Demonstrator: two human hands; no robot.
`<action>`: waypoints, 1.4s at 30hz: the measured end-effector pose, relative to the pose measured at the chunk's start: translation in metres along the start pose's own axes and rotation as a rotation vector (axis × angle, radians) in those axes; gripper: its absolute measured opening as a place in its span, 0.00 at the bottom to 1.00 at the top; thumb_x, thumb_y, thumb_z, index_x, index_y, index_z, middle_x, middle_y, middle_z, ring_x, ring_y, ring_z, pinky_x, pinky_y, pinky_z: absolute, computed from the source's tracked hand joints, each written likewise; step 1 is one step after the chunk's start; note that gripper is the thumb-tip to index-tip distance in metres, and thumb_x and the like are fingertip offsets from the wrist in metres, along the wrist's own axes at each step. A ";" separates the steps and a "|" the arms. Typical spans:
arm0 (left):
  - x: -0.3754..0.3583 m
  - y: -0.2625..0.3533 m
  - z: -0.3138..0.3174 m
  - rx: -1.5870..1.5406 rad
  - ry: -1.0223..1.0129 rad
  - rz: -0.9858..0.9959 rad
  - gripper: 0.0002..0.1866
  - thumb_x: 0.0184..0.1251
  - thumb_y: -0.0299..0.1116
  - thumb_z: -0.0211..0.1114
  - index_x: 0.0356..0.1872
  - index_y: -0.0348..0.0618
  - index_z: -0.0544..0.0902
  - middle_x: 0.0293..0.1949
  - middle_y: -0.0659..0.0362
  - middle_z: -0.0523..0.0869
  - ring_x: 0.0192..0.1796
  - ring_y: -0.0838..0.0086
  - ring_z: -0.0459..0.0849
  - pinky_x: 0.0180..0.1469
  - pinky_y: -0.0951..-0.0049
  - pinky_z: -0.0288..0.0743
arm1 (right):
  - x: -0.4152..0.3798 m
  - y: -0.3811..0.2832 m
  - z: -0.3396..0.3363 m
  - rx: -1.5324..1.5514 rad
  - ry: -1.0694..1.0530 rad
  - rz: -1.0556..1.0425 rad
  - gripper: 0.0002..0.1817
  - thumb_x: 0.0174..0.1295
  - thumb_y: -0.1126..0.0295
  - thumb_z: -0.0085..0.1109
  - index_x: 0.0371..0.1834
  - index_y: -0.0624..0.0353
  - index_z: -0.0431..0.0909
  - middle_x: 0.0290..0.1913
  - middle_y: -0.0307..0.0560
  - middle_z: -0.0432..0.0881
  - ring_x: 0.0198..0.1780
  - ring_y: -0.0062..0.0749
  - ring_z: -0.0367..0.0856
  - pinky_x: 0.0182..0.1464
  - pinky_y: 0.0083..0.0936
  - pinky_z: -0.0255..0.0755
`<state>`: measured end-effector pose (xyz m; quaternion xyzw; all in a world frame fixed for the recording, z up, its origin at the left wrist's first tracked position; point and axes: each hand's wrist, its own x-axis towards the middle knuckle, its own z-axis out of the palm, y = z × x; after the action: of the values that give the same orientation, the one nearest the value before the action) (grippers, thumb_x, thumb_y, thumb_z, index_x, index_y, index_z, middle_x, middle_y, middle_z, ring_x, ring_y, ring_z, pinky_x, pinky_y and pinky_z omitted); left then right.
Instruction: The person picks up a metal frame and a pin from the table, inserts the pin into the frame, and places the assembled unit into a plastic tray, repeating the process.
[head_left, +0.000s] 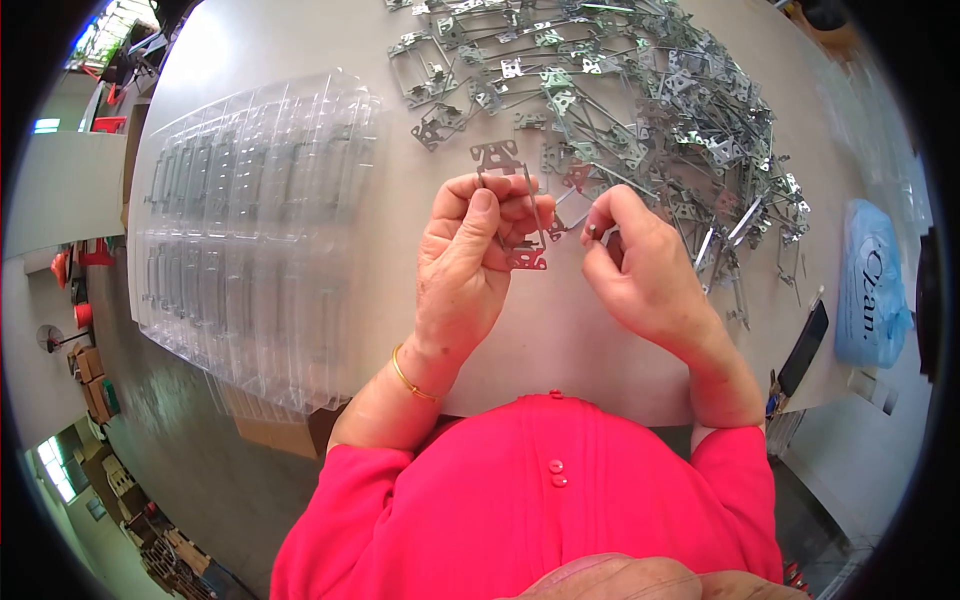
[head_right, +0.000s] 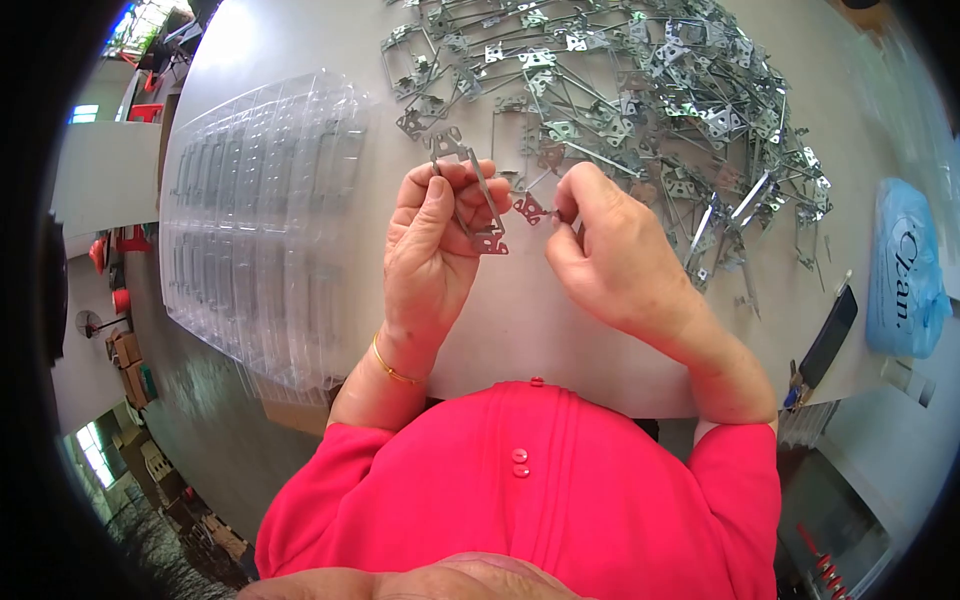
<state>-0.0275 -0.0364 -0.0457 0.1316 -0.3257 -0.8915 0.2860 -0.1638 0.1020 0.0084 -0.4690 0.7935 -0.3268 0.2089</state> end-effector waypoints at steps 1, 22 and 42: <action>0.001 0.000 -0.001 -0.041 0.013 -0.014 0.10 0.87 0.34 0.50 0.57 0.41 0.76 0.58 0.51 0.84 0.59 0.62 0.86 0.60 0.61 0.85 | 0.001 -0.003 -0.002 0.254 -0.065 0.141 0.07 0.66 0.79 0.58 0.44 0.62 0.71 0.36 0.47 0.81 0.30 0.28 0.84 0.31 0.27 0.79; 0.000 0.002 0.008 -0.110 -0.055 -0.017 0.12 0.84 0.30 0.53 0.61 0.40 0.72 0.66 0.48 0.78 0.73 0.57 0.75 0.77 0.54 0.68 | 0.003 0.001 -0.011 0.724 -0.002 0.172 0.02 0.75 0.76 0.60 0.46 0.61 0.78 0.32 0.34 0.79 0.26 0.11 0.73 0.28 0.15 0.67; -0.005 -0.012 0.013 1.817 -0.281 0.857 0.29 0.56 0.25 0.71 0.63 0.42 0.79 0.57 0.55 0.86 0.65 0.62 0.84 0.81 0.45 0.52 | 0.000 0.008 -0.040 0.089 -0.060 -0.248 0.03 0.67 0.80 0.62 0.41 0.65 0.78 0.33 0.49 0.81 0.32 0.38 0.82 0.34 0.31 0.74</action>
<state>-0.0339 -0.0191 -0.0436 0.0655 -0.9308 -0.1362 0.3328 -0.1946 0.1173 0.0307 -0.5632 0.7076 -0.3709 0.2111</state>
